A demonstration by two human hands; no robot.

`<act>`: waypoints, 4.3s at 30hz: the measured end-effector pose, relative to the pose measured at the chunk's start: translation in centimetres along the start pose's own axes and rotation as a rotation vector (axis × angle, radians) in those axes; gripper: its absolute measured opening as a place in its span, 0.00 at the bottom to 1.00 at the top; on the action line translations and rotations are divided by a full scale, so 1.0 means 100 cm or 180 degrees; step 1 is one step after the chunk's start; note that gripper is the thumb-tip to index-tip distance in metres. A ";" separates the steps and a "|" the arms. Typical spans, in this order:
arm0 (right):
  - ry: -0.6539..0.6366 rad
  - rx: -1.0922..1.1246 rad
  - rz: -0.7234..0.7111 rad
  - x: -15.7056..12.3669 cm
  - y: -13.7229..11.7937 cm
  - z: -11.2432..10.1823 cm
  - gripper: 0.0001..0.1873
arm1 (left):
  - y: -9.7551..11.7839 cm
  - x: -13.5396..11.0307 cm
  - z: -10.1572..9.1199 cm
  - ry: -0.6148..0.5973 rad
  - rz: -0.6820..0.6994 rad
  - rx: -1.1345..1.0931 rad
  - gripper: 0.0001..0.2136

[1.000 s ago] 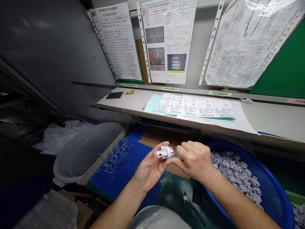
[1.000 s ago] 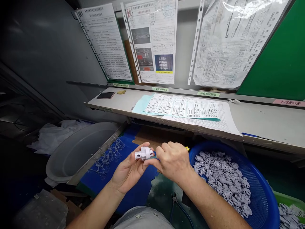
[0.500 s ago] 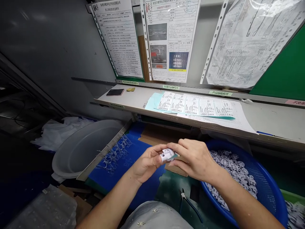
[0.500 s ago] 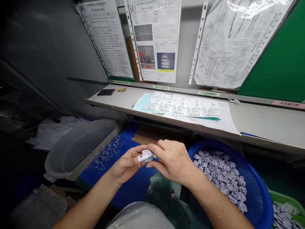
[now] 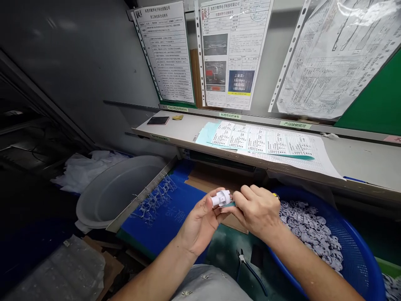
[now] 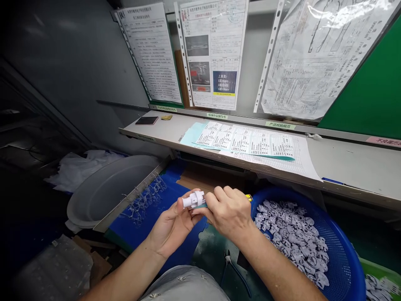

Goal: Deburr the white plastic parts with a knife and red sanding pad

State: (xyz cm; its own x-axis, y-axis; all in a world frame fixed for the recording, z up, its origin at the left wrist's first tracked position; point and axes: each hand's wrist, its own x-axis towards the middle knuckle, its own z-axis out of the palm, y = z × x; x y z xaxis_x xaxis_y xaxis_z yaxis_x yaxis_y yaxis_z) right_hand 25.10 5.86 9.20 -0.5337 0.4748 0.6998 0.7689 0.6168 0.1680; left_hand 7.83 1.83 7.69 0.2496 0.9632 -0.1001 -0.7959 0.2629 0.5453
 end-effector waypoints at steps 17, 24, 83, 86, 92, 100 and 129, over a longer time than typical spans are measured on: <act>0.0211 -0.0020 0.0094 0.005 0.006 -0.002 0.29 | -0.007 -0.002 0.006 0.0034 0.0075 -0.0388 0.17; 0.0307 0.0057 0.0449 -0.004 -0.002 0.002 0.27 | -0.010 0.000 0.013 0.0072 0.0046 -0.0367 0.17; -0.0194 0.0501 0.0829 -0.021 -0.021 -0.009 0.31 | 0.002 -0.004 -0.003 0.0008 0.1641 0.2380 0.22; -0.0186 0.0637 0.0869 -0.021 -0.022 -0.010 0.30 | 0.003 -0.004 -0.004 -0.0062 0.1681 0.2375 0.22; -0.0165 0.0339 0.0953 -0.020 -0.021 -0.010 0.32 | 0.005 -0.003 -0.006 -0.0144 0.1733 0.2425 0.21; -0.0050 0.0123 0.0889 -0.021 -0.021 -0.013 0.32 | 0.007 -0.005 -0.003 -0.0103 0.1651 0.2397 0.21; -0.0752 0.1490 0.0510 -0.009 0.001 -0.022 0.19 | 0.018 0.009 -0.028 -0.0203 0.1184 0.1957 0.23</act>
State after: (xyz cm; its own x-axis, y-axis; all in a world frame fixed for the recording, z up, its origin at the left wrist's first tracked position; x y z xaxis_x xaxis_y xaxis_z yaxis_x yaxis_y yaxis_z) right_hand 26.45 4.14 10.18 -0.5287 0.6807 0.5071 0.6372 0.7130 -0.2926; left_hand 5.08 3.28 6.24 0.0690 0.9727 0.2217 -0.3848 -0.1790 0.9055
